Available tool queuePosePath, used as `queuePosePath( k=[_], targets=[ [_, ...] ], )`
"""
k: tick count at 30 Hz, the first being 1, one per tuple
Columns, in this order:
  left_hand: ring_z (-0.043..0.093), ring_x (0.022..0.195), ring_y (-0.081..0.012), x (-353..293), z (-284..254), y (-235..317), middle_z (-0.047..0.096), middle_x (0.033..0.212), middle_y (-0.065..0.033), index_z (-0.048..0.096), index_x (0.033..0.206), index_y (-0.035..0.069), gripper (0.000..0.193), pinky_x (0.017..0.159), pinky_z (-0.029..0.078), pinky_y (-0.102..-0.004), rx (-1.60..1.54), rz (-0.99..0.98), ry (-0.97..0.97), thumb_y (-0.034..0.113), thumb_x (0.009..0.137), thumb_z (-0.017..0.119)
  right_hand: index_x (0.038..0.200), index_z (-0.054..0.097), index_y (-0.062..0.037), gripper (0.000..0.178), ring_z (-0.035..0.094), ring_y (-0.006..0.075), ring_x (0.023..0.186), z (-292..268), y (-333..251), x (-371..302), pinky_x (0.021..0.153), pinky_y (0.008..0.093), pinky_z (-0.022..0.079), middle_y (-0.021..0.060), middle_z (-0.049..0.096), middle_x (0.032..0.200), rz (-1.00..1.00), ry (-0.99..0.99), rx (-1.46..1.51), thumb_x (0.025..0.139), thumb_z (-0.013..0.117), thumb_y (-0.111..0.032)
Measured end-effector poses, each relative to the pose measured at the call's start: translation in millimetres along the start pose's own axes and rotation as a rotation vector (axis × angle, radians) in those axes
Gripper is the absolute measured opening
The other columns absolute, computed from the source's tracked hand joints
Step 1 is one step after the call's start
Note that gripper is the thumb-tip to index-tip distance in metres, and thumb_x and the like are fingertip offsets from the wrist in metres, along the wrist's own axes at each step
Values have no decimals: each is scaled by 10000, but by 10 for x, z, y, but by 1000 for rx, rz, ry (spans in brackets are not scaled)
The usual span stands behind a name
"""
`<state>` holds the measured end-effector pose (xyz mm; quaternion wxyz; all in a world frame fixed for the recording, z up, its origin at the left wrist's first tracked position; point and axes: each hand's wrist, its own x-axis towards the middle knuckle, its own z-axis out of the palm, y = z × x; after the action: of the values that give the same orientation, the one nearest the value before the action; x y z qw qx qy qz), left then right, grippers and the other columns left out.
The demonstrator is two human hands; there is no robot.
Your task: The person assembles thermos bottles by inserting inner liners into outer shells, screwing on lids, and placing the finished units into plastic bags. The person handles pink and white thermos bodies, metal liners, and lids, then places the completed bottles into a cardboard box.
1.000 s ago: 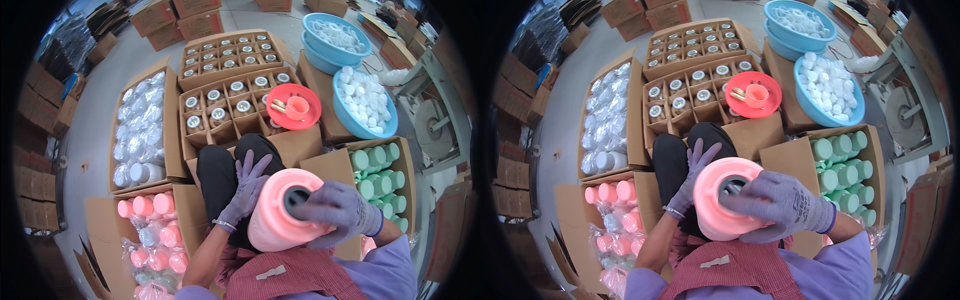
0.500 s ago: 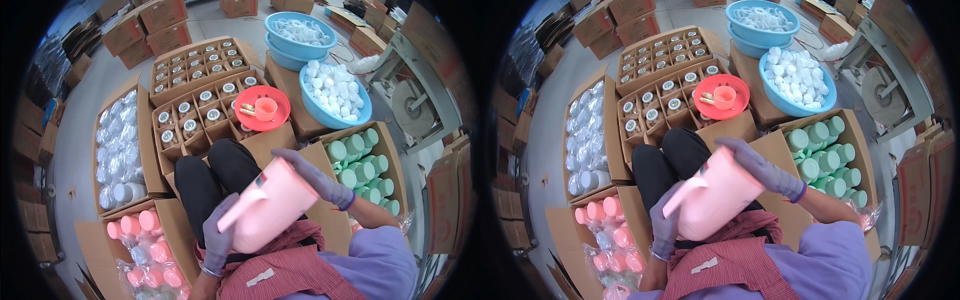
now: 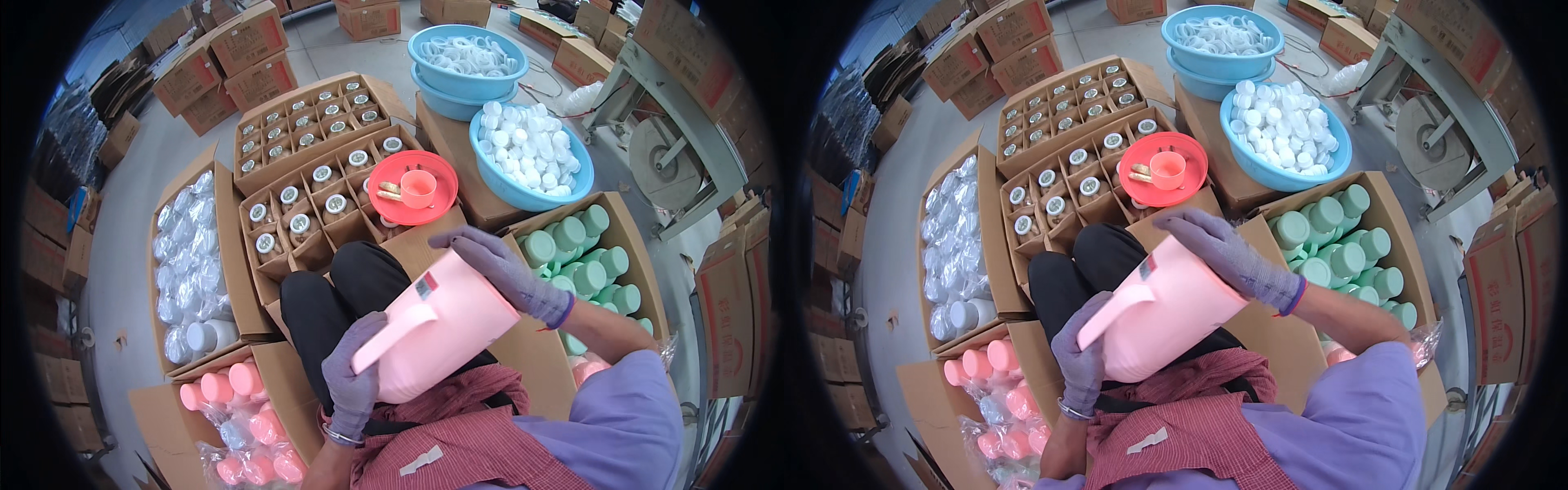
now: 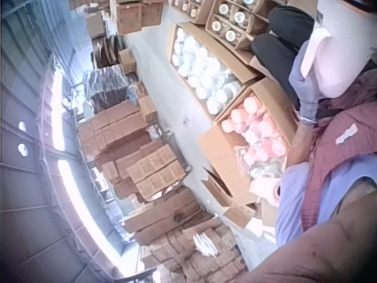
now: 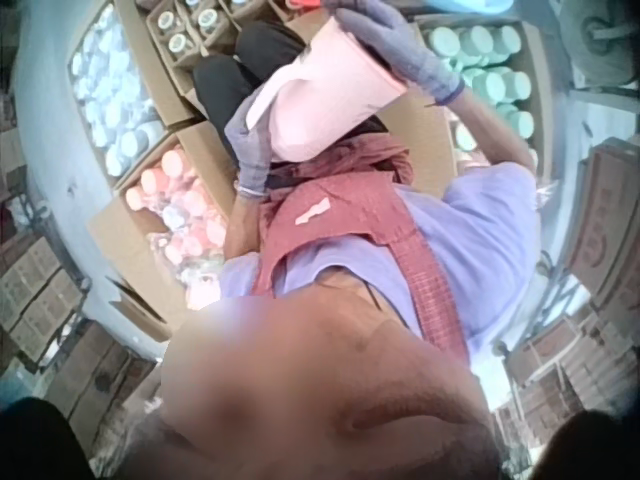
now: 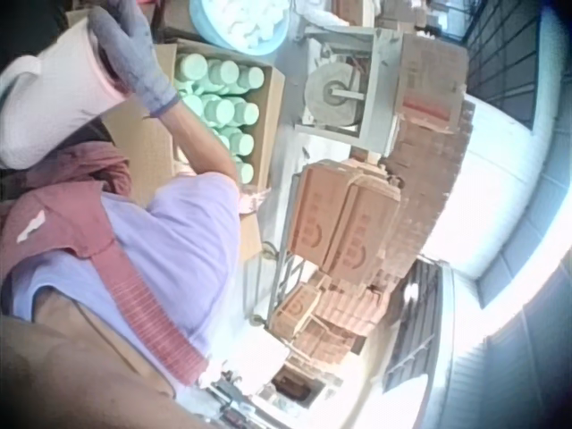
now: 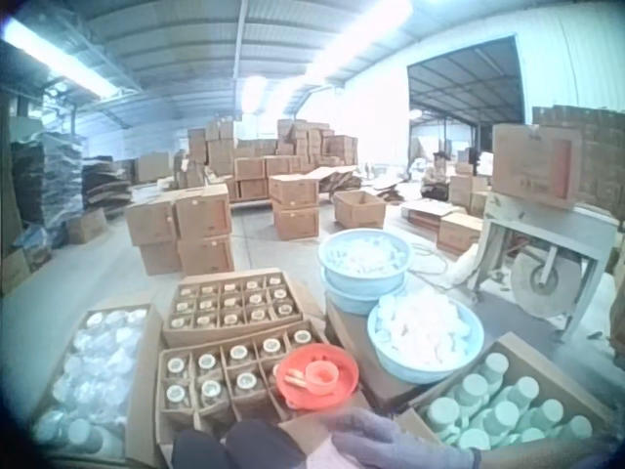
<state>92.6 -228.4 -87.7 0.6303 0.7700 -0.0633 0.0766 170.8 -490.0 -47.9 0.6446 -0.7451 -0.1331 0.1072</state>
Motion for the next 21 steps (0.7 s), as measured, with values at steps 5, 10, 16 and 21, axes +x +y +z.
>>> queuePosePath(
  k=[5,10,16,21],
  targets=[
    [614,1006,-127,-175,-134,-417,671,1136,-70,623,1266,-46,424,901,497,-282,-405,-452,10,277,991,606,1133,670,-53,236,611,200,1062,-108,-380,118,947,340,487,81,616,1132,-516,-307,-368,901,703,-80],
    [667,1064,-237,137,-242,-326,675,1207,-181,506,1422,10,575,938,513,-329,143,-60,-204,-6,864,642,903,629,-145,110,595,250,871,335,-276,25,765,371,509,77,563,927,-737,-304,-726,861,679,-233],
    [648,1096,-409,290,-685,188,681,1151,-233,564,1340,34,589,903,532,-413,430,-140,-631,164,786,718,840,652,-141,161,631,183,766,514,-496,17,571,366,495,22,602,799,-714,-502,-1203,842,641,-302],
    [672,1001,-416,45,-882,60,701,1054,-229,630,1183,3,422,866,538,-428,439,-293,-643,148,789,673,1010,642,-101,209,649,214,823,460,-280,363,684,342,525,55,641,891,-718,-480,-881,900,656,-278]
  ],
)
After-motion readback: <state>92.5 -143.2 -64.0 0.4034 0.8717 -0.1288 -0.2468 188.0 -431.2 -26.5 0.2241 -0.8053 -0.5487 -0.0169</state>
